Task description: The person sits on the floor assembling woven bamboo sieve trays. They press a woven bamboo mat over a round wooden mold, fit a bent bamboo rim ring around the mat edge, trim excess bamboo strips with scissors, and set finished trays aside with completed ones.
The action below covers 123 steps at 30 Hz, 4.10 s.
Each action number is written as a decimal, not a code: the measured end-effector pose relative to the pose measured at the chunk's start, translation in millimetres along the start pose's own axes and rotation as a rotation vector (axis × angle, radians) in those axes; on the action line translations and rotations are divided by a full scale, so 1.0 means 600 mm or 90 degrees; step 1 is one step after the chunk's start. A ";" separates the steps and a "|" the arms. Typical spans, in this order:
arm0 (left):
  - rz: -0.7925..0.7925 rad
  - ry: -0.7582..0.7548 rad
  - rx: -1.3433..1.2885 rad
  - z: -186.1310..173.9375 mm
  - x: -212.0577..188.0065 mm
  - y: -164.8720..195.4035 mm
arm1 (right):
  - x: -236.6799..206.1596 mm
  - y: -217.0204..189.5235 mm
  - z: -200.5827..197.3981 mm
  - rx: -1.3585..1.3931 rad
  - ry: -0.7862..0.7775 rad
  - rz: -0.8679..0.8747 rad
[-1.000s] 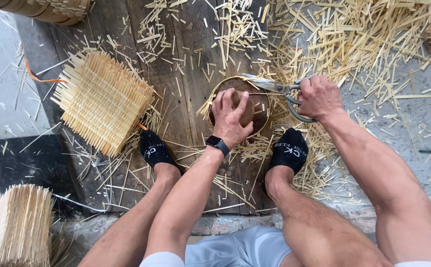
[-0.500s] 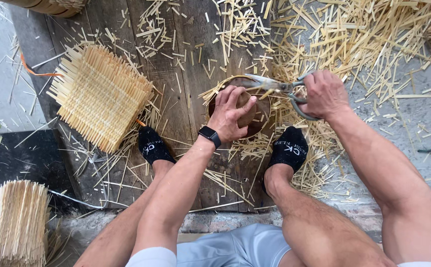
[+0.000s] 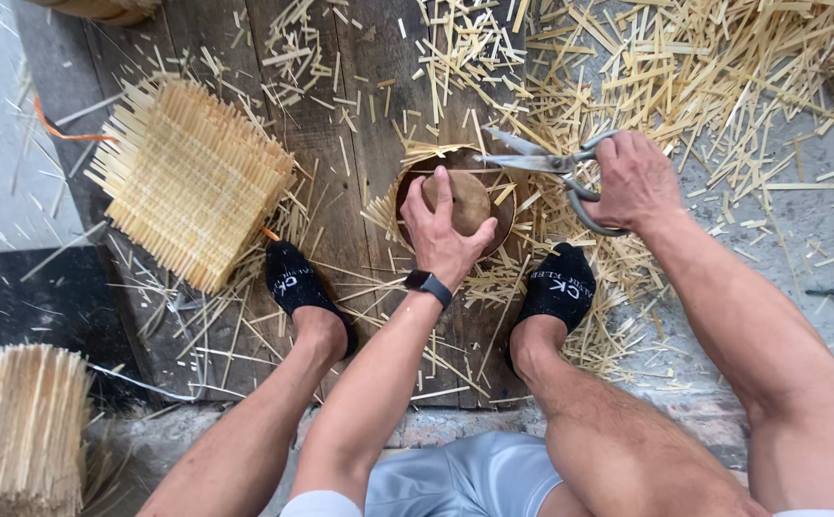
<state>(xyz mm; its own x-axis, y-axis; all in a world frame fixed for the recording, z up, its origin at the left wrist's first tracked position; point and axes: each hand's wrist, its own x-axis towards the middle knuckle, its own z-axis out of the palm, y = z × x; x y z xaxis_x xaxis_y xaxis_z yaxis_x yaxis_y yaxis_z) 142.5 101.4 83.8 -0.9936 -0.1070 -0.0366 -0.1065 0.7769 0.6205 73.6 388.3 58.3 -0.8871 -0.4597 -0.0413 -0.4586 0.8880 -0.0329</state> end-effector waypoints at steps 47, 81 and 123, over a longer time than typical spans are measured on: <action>0.227 -0.274 0.056 -0.040 0.037 -0.016 | 0.009 -0.019 0.036 -0.093 -0.020 -0.001; -0.279 -0.154 -0.100 0.073 0.145 -0.074 | -0.003 -0.088 0.006 0.831 -0.298 0.506; -0.682 -0.126 -0.754 0.048 -0.108 -0.107 | -0.066 -0.196 0.033 1.040 -0.183 0.699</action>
<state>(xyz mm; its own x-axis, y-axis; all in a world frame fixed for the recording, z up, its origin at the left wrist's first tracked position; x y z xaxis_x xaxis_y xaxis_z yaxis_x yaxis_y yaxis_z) 212.5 76.4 23.5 -0.4835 -0.1081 -0.8686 -0.7269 -0.5033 0.4673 164.0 301.8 43.8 -0.5959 0.0420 -0.8020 0.8014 -0.0326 -0.5972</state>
